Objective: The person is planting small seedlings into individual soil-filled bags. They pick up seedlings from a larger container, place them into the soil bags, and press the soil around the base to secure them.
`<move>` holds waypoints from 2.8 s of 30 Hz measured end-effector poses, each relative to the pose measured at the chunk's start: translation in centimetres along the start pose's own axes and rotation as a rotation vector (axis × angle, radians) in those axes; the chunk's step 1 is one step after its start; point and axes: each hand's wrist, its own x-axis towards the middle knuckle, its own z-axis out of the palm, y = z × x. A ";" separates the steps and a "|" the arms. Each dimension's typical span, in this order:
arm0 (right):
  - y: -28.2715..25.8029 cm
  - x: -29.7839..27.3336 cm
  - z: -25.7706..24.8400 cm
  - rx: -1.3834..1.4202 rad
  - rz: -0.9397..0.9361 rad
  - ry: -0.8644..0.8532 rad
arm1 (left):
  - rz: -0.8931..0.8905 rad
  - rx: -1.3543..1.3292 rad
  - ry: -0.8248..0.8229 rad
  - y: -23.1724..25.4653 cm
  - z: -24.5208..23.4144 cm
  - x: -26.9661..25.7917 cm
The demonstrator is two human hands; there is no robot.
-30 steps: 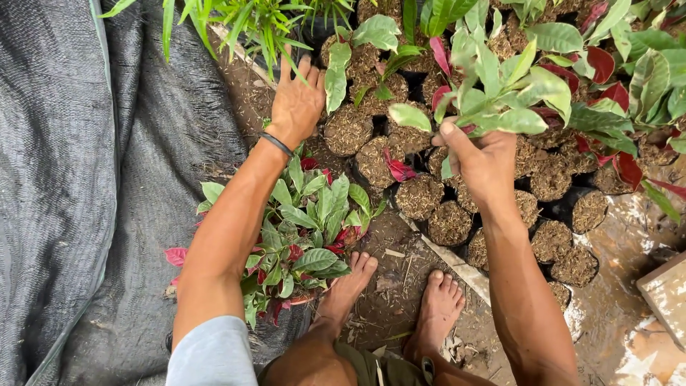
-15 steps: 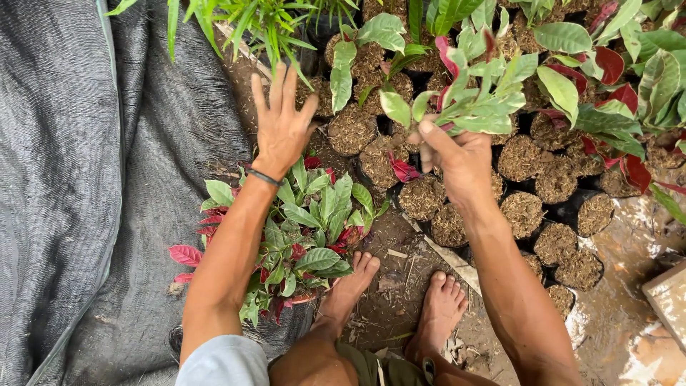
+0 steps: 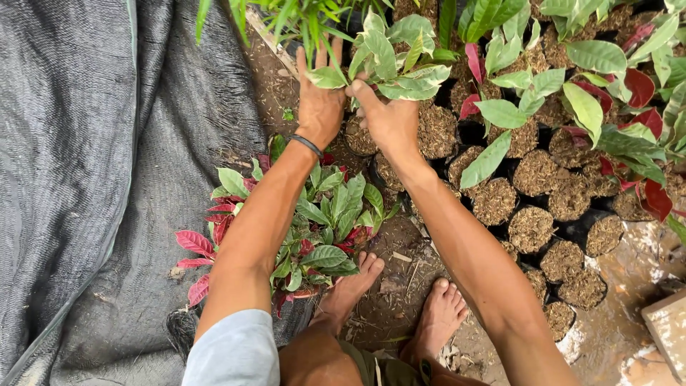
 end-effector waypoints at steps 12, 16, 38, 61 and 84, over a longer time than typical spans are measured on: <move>2.4 2.7 0.5 -0.027 -0.079 0.123 | 0.183 -0.013 -0.061 -2.7 -3.5 -1.8; 2.1 3.0 0.5 -0.043 -0.078 0.141 | 0.059 0.054 0.077 -0.9 -1.6 0.3; 9.3 8.3 4.3 -0.400 -0.589 0.090 | 0.113 -0.778 0.517 -6.3 -0.1 -6.3; 8.0 7.6 2.4 -0.724 -0.721 -0.009 | 0.175 -1.028 0.163 -5.7 0.0 -1.4; 5.6 -7.4 2.4 -0.272 0.097 -0.704 | 0.004 -1.350 0.259 -12.7 -4.0 -10.0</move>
